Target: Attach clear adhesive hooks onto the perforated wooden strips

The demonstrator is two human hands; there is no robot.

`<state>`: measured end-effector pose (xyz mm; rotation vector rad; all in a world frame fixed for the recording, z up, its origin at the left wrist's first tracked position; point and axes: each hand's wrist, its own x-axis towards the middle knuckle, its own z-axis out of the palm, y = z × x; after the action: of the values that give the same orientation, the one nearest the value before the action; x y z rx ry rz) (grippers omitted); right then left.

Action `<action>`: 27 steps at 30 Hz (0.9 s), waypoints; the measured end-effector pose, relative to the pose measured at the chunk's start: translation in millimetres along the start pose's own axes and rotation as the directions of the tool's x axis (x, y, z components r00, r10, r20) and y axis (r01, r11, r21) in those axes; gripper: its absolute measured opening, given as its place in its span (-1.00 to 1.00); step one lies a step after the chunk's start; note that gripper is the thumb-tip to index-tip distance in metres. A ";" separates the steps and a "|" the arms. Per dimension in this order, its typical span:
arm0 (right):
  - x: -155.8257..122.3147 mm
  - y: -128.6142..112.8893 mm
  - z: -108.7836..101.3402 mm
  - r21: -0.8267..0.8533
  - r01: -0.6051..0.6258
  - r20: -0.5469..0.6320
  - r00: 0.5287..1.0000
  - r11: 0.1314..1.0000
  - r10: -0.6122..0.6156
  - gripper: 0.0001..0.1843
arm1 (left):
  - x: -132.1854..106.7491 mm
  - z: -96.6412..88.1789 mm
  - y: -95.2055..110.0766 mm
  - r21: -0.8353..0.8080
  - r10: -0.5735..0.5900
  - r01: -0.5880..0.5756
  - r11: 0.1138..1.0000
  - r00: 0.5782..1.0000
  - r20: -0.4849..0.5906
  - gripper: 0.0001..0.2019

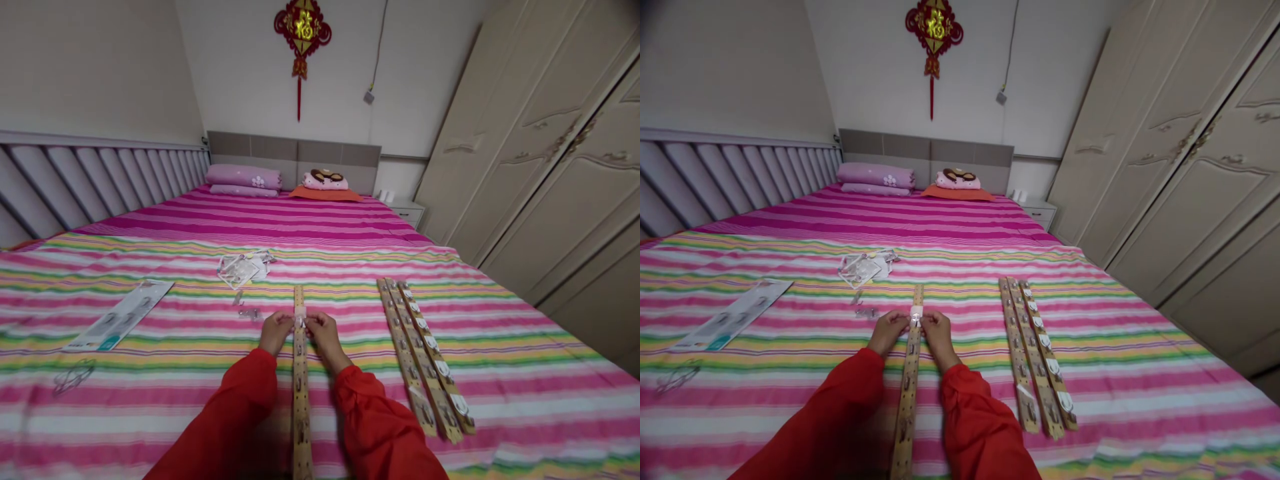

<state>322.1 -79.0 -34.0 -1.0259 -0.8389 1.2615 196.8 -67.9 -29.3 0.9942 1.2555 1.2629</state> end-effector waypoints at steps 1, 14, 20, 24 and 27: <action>0.0 1.0 0.2 -0.001 0.001 -0.001 1.000 1.000 -0.001 -0.80 | 1.0 0.3 -0.4 0.004 0.003 -0.003 1.000 1.000 -0.006 -0.78; 1.2 12.7 -2.5 -0.035 0.023 -0.017 1.000 0.999 -0.023 -0.81 | 4.9 -0.6 -4.7 0.067 -0.027 0.030 0.997 0.999 -0.039 -0.81; 0.7 13.7 -2.5 -0.034 0.023 -0.021 1.000 0.999 -0.023 -0.84 | 6.3 -1.1 -8.6 0.051 -0.018 0.019 0.999 1.000 -0.025 -0.79; 1.2 14.5 -2.3 -0.031 0.019 -0.029 0.999 0.999 -0.020 -0.84 | 8.5 -1.8 -14.2 0.041 -0.015 0.015 0.999 1.000 -0.021 -0.76; 1.9 15.7 -2.2 -0.031 0.020 -0.027 0.999 0.999 -0.020 -0.84 | 9.8 -2.2 -17.4 0.045 -0.013 0.014 0.999 1.000 -0.029 -0.75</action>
<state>319.0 -77.4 -49.6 -1.0545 -0.8480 1.2185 195.6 -60.1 -47.8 1.0019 1.3158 1.2467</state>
